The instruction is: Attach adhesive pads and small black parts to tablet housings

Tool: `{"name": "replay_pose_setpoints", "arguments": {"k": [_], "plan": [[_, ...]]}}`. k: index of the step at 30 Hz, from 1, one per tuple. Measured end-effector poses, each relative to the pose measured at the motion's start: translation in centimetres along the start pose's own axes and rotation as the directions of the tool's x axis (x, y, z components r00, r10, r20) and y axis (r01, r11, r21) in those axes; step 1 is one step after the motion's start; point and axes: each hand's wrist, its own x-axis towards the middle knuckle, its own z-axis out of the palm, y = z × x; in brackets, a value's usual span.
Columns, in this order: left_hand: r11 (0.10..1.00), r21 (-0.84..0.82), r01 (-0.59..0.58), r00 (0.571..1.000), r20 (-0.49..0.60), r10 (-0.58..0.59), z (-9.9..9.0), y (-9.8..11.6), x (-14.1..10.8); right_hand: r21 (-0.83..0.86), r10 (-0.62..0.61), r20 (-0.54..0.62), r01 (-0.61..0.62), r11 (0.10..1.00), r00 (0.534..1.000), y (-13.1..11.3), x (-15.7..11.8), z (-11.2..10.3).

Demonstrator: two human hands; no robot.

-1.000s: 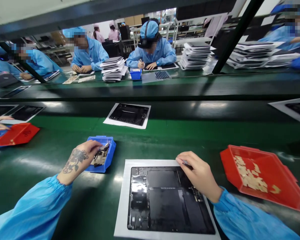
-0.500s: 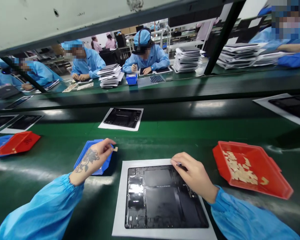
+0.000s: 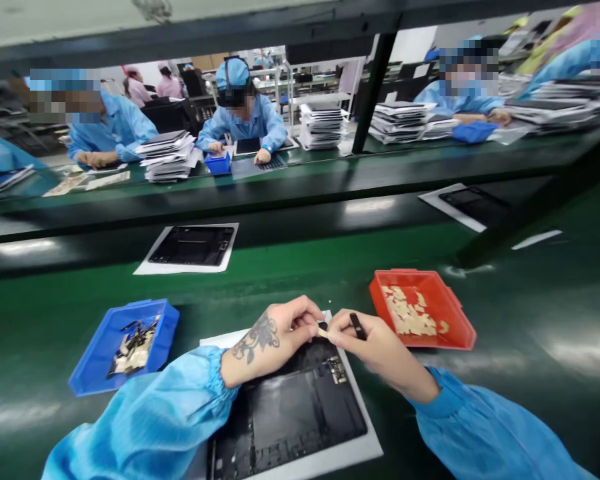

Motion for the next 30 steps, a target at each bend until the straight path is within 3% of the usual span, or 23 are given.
{"name": "replay_pose_setpoints", "arguments": {"k": [6, 11, 20, 26, 28, 30], "plan": [[0.939, -0.337, 0.07, 0.987, 0.163, -0.016, 5.3, 0.7, 5.9, -0.093, -0.094, -0.183, 0.078, 0.993, 0.979, 1.3, -2.6, -5.6], [0.893, -0.446, 0.068, 0.979, 0.203, 0.027, 8.1, 0.9, 8.6, -0.059, -0.088, -0.302, 0.073, 0.996, 0.949, 2.4, -3.5, -7.9], [0.934, -0.352, 0.061, 0.983, 0.181, 0.005, 9.1, 1.0, 9.5, -0.073, -0.141, -0.318, 0.124, 0.99, 0.937, 2.7, -3.9, -8.9], [0.896, -0.423, 0.132, 0.973, 0.228, -0.036, 8.8, 1.1, 9.7, -0.001, -0.091, -0.302, 0.095, 0.996, 0.949, 2.7, -3.9, -8.7], [0.888, -0.448, 0.107, 0.983, 0.184, -0.026, 8.9, 0.8, 9.8, -0.005, -0.067, -0.385, 0.07, 0.998, 0.921, 2.9, -3.9, -8.6], [0.906, -0.419, 0.055, 0.997, 0.073, -0.027, 9.1, 0.4, 10.2, 0.028, -0.027, -0.527, 0.049, 0.998, 0.849, 3.3, -3.8, -8.6]]}}
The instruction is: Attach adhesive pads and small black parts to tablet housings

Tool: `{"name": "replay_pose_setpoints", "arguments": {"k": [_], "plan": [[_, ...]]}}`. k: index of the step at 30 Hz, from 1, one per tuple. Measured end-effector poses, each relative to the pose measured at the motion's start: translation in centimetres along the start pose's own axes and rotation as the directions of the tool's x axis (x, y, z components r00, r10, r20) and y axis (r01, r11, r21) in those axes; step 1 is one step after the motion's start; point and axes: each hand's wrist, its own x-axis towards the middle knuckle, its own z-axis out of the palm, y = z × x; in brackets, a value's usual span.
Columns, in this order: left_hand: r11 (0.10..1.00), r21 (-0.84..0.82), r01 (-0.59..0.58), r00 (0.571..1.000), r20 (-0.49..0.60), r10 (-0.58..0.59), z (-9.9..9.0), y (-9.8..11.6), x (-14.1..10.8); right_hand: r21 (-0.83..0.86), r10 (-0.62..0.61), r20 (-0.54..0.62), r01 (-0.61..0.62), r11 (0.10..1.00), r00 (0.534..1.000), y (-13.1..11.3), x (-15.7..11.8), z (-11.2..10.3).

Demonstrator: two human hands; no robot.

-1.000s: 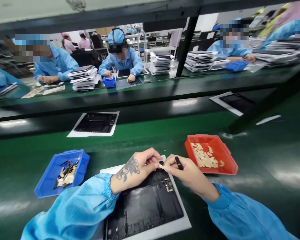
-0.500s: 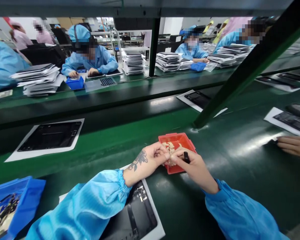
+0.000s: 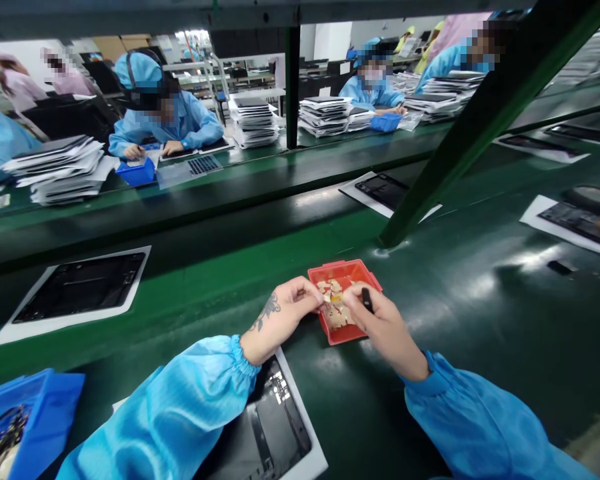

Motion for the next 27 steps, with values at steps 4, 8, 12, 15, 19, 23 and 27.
{"name": "replay_pose_setpoints", "arguments": {"k": [4, 8, 12, 15, 19, 23, 27], "plan": [[0.922, 0.363, -0.131, 0.962, -0.179, 0.207, 0.4, -0.7, 1.1, 0.135, 0.072, -0.221, -0.043, 0.99, 0.973, 0.8, 0.1, -0.1], [0.649, 0.727, -0.225, 0.926, -0.049, 0.375, 1.5, -1.3, 2.3, 0.121, 0.039, -0.237, -0.01, 0.993, 0.971, 1.0, 0.0, -0.2], [0.622, 0.724, -0.299, 0.931, 0.077, 0.357, 1.8, -1.4, 2.5, 0.089, 0.012, -0.207, 0.006, 0.996, 0.978, 0.6, -0.1, -0.3], [0.823, 0.485, -0.297, 0.951, 0.075, 0.299, 1.3, -0.7, 2.1, 0.06, -0.017, -0.126, 0.025, 0.998, 0.992, 0.2, -0.3, -0.3], [0.963, 0.183, -0.197, 0.98, 0.074, 0.186, 1.0, 0.4, 1.1, -0.022, -0.061, -0.045, 0.06, 0.998, 0.997, -0.3, -0.4, -0.2], [0.982, 0.109, -0.157, 0.987, 0.036, 0.154, 1.1, 0.6, 0.7, -0.116, -0.082, -0.053, 0.076, 0.99, 0.995, -0.4, -0.4, -0.1], [0.971, 0.159, -0.176, 0.983, -0.032, 0.183, 1.0, 0.3, 0.7, -0.231, -0.104, -0.159, 0.066, 0.971, 0.982, -0.4, -0.5, -0.1]]}}
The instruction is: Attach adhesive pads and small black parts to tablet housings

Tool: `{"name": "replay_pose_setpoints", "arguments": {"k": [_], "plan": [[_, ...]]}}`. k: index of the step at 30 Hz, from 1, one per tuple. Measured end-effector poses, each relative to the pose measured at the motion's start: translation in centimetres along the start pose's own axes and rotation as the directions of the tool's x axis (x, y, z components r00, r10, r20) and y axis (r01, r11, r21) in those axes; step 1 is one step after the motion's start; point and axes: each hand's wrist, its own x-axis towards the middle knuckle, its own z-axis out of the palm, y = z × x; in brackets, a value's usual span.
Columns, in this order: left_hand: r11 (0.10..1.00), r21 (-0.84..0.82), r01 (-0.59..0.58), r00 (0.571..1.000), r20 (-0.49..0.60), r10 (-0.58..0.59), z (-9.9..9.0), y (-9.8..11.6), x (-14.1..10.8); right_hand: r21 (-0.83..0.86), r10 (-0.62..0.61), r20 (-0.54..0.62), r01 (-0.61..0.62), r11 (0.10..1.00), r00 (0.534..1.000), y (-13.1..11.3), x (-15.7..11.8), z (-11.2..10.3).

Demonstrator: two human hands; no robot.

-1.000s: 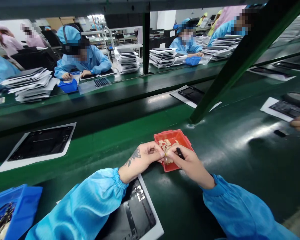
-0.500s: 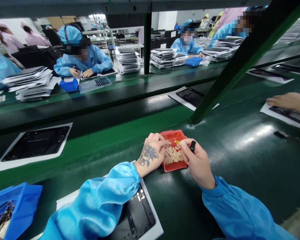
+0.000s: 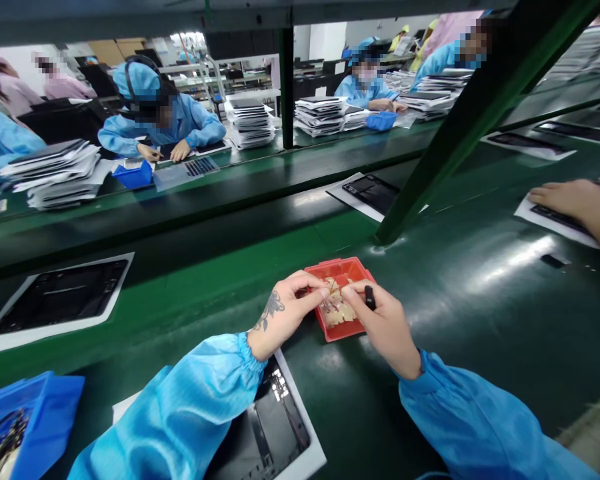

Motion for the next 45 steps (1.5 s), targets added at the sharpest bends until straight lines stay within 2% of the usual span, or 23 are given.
{"name": "replay_pose_setpoints", "arguments": {"k": [6, 12, 20, 24, 27, 32, 35, 38, 42, 45], "plan": [[0.998, 0.049, -0.025, 1.0, 0.016, 0.024, -0.1, 0.1, -0.2, -0.008, -0.094, 0.075, 0.094, 0.995, 0.993, -0.2, -0.1, 0.1], [0.997, 0.057, -0.059, 0.998, 0.032, 0.057, -0.2, -0.1, -0.2, -0.012, -0.114, 0.109, 0.116, 0.993, 0.988, 0.0, -0.1, 0.0], [0.996, 0.074, -0.039, 0.997, 0.065, 0.034, -0.4, -0.1, -0.4, -0.012, -0.136, 0.13, 0.139, 0.99, 0.982, -0.3, -0.1, 0.2], [0.998, 0.061, 0.029, 0.994, 0.106, -0.035, -0.6, -0.1, -0.4, -0.048, -0.141, 0.138, 0.149, 0.988, 0.98, -0.3, -0.1, 0.2], [0.993, -0.01, 0.114, 0.987, 0.113, -0.113, -0.7, -0.4, -0.4, -0.054, -0.152, 0.176, 0.164, 0.985, 0.973, -0.2, -0.1, 0.1], [0.969, -0.128, 0.21, 0.978, 0.029, -0.207, -1.0, -0.6, -0.5, -0.107, -0.122, 0.158, 0.14, 0.984, 0.98, 0.2, 0.0, -0.1], [0.969, -0.151, 0.198, 0.979, -0.013, -0.202, -1.6, -0.5, -0.7, -0.168, -0.112, 0.112, 0.13, 0.977, 0.987, 0.5, 0.1, -0.1], [0.959, -0.184, 0.214, 0.973, -0.042, -0.226, -2.7, -0.2, -1.5, -0.285, -0.16, 0.068, 0.173, 0.943, 0.985, 0.9, 0.2, -0.1], [0.948, -0.212, 0.237, 0.961, -0.093, -0.261, -4.8, 0.3, -3.8, -0.441, -0.211, 0.062, 0.216, 0.871, 0.976, 1.7, 0.4, -0.2], [0.953, -0.183, 0.24, 0.952, -0.146, -0.268, -6.9, 0.5, -6.2, -0.436, -0.256, 0.065, 0.258, 0.862, 0.965, 2.0, 0.6, -0.1]]}}
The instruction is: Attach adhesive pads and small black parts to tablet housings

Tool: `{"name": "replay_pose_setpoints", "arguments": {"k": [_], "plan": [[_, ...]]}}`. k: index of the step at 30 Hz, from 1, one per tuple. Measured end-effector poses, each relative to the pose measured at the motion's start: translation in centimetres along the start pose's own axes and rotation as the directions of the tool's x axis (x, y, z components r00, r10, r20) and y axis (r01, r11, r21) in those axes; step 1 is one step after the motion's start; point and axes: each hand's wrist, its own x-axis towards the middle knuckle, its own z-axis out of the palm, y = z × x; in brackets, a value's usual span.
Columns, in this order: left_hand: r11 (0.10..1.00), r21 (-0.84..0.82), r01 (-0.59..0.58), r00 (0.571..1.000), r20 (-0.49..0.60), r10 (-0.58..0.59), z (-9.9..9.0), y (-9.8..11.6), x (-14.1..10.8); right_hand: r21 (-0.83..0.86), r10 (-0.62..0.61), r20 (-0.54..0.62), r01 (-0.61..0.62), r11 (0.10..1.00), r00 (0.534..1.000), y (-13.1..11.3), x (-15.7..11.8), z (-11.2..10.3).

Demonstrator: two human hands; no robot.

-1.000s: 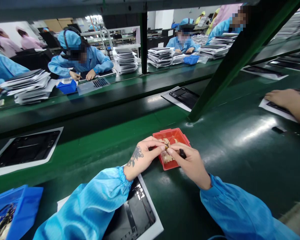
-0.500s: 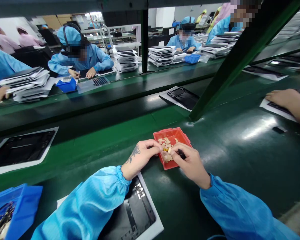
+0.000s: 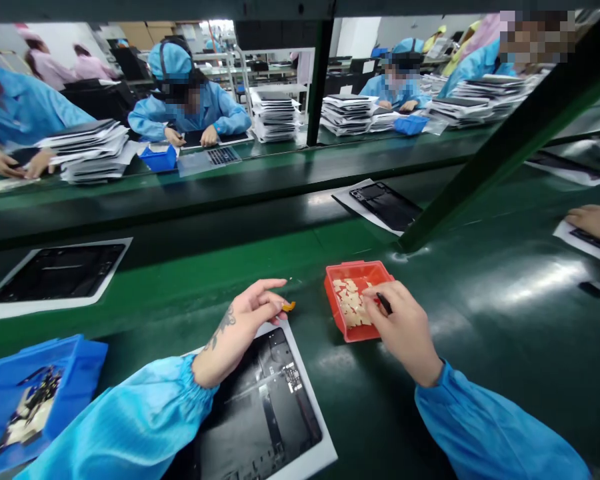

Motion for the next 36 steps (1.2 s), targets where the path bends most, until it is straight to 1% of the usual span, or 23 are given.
{"name": "replay_pose_setpoints", "arguments": {"k": [2, 3, 4, 6, 8, 9, 11, 13, 14, 16, 17, 21, 23, 24, 25, 27, 28, 29, 30, 31, 32, 33, 36], "plan": [[1.0, 0.03, 0.008, 0.999, -0.049, -0.006, -2.0, -0.2, -1.5, 0.061, -0.038, -0.038, 0.041, 0.997, 0.999, -0.5, 0.1, -0.1], [0.999, 0.046, 0.014, 0.997, -0.082, -0.011, -3.1, -0.3, -2.3, 0.102, -0.036, -0.067, 0.043, 0.994, 0.997, -0.9, 0.2, -0.2], [0.998, 0.063, 0.021, 0.993, -0.121, -0.014, -4.3, -0.4, -3.2, 0.151, -0.008, -0.095, 0.023, 0.988, 0.995, -1.4, 0.3, -0.4], [0.994, 0.096, 0.042, 0.976, -0.217, -0.02, -6.6, -0.4, -4.9, 0.299, 0.118, -0.105, -0.082, 0.951, 0.987, -2.6, 0.4, -0.8], [0.99, 0.121, 0.071, 0.948, -0.317, -0.03, -8.8, -0.2, -6.8, 0.456, 0.249, -0.017, -0.214, 0.864, 0.968, -3.7, 0.5, -1.2], [0.988, 0.131, 0.086, 0.932, -0.361, -0.033, -9.7, 0.0, -7.7, 0.5, 0.285, 0.049, -0.27, 0.823, 0.957, -4.3, 0.6, -1.2], [0.984, 0.143, 0.103, 0.905, -0.424, -0.033, -11.2, 0.4, -9.2, 0.517, 0.306, 0.21, -0.371, 0.771, 0.929, -5.4, 0.7, -1.0], [0.986, 0.142, 0.088, 0.894, -0.449, -0.015, -11.9, 0.6, -10.4, 0.506, 0.294, 0.368, -0.456, 0.733, 0.882, -7.1, 0.7, -0.5], [0.989, 0.134, 0.07, 0.896, -0.444, -0.003, -12.0, 0.7, -10.9, 0.517, 0.273, 0.435, -0.486, 0.704, 0.858, -8.1, 0.7, -0.1], [0.995, 0.093, 0.036, 0.913, -0.408, 0.005, -11.8, 0.7, -11.6, 0.573, 0.202, 0.511, -0.506, 0.644, 0.836, -10.6, 0.6, 0.8], [0.998, 0.061, 0.026, 0.925, -0.381, -0.001, -11.5, 0.7, -11.9, 0.609, 0.157, 0.519, -0.493, 0.621, 0.84, -12.0, 0.5, 1.3], [0.996, -0.092, 0.02, 0.956, -0.289, -0.046, -10.3, 0.8, -12.7, 0.712, -0.022, 0.516, -0.414, 0.567, 0.856, -16.7, 0.1, 3.0], [0.987, -0.16, 0.03, 0.965, -0.253, -0.07, -9.8, 1.0, -13.0, 0.73, -0.105, 0.498, -0.351, 0.586, 0.861, -18.2, -0.2, 3.5], [0.981, -0.192, 0.037, 0.968, -0.236, -0.082, -9.6, 1.2, -13.0, 0.729, -0.156, 0.477, -0.29, 0.62, 0.865, -18.8, -0.3, 3.6], [0.975, -0.22, 0.042, 0.972, -0.217, -0.091, -9.5, 1.4, -13.1, 0.721, -0.22, 0.442, -0.198, 0.664, 0.869, -19.1, -0.4, 3.6], [0.965, -0.257, 0.049, 0.979, -0.181, -0.098, -9.4, 1.8, -13.2, 0.664, -0.384, 0.342, 0.068, 0.744, 0.858, -19.5, -0.5, 3.6], [0.962, -0.268, 0.052, 0.981, -0.167, -0.099, -9.3, 2.0, -13.3, 0.622, -0.473, 0.282, 0.216, 0.753, 0.835, -19.5, -0.6, 3.6], [0.96, -0.274, 0.055, 0.983, -0.156, -0.1, -9.3, 2.1, -13.3, 0.58, -0.556, 0.23, 0.346, 0.737, 0.799, -19.4, -0.6, 3.5], [0.959, -0.278, 0.057, 0.983, -0.15, -0.102, -9.3, 2.2, -13.3, 0.549, -0.628, 0.186, 0.45, 0.704, 0.756, -19.3, -0.7, 3.6], [0.958, -0.281, 0.06, 0.984, -0.146, -0.104, -9.2, 2.3, -13.3, 0.528, -0.682, 0.157, 0.523, 0.67, 0.715, -19.2, -0.8, 3.6], [0.957, -0.285, 0.058, 0.983, -0.148, -0.104, -9.2, 2.4, -13.2, 0.514, -0.717, 0.147, 0.566, 0.644, 0.682, -19.0, -0.9, 3.6], [0.956, -0.288, 0.055, 0.983, -0.151, -0.102, -9.2, 2.5, -13.2, 0.503, -0.732, 0.16, 0.583, 0.638, 0.663, -18.9, -1.1, 3.7], [0.951, -0.306, 0.052, 0.983, -0.151, -0.102, -9.0, 2.5, -13.2, 0.443, -0.729, 0.226, 0.598, 0.668, 0.646, -18.6, -1.5, 3.7]]}}
